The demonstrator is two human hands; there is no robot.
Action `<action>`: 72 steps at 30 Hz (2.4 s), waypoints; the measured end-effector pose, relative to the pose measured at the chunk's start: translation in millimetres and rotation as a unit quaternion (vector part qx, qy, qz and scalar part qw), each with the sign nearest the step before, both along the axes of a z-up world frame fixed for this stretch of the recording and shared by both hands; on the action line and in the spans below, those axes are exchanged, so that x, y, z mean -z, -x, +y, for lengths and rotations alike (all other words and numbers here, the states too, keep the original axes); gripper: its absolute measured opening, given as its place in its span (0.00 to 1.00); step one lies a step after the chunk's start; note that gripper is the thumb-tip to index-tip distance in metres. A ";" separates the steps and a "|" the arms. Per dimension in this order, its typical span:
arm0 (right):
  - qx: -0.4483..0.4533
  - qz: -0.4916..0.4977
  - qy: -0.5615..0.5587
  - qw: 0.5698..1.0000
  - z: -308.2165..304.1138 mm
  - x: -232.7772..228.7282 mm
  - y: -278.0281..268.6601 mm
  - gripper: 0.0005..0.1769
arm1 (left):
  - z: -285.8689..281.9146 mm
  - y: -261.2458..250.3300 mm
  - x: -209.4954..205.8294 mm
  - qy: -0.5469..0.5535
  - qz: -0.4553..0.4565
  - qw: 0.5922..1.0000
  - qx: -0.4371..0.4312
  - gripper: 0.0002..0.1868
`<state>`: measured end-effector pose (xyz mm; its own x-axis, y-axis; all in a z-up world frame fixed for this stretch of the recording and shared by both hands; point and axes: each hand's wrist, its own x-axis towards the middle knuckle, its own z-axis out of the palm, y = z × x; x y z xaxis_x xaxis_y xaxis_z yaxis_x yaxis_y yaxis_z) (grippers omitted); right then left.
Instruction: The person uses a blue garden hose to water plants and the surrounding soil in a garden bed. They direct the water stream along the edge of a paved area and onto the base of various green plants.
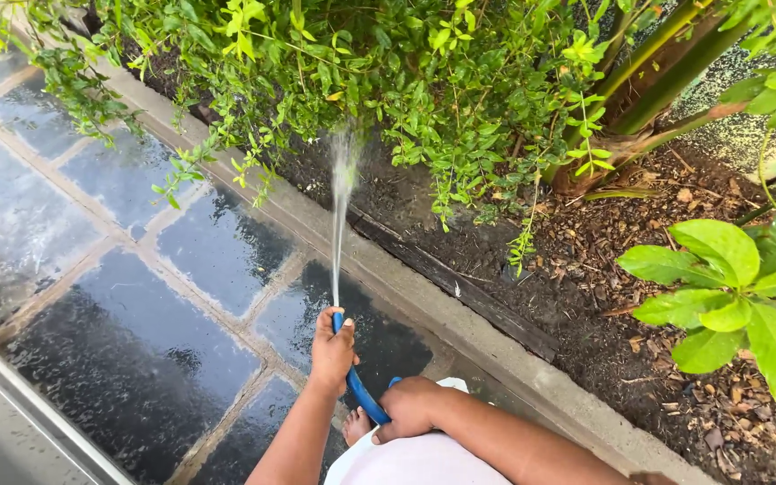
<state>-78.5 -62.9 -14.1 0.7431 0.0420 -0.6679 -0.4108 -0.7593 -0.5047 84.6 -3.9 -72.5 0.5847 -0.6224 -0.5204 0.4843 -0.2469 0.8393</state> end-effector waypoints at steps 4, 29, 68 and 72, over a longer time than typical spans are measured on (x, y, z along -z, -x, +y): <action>-0.004 0.004 -0.002 1.000 1.1 -3.7 1.5 0.29 | 7.5 4.1 2.5 0.017 0.004 0.999 -0.027 0.14; -0.034 -0.005 -0.010 0.999 8.8 -9.4 -7.8 0.27 | 31.9 4.8 -18.1 0.018 -0.022 0.996 -0.088 0.14; 0.202 -0.285 -0.096 0.932 20.1 -111.2 -27.7 0.32 | -6.1 -43.0 -177.2 0.219 -0.063 0.974 0.000 0.12; 0.223 -0.244 -0.066 0.942 25.6 -102.7 -28.7 0.30 | -11.5 -51.8 -138.7 0.157 -0.039 0.987 0.018 0.10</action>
<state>-49.8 -37.3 88.5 0.9236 -0.2874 -0.2537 -0.3685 -0.4833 -0.7941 136.4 -15.4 66.2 0.5901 -0.7666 -0.2532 0.4105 0.0149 0.9117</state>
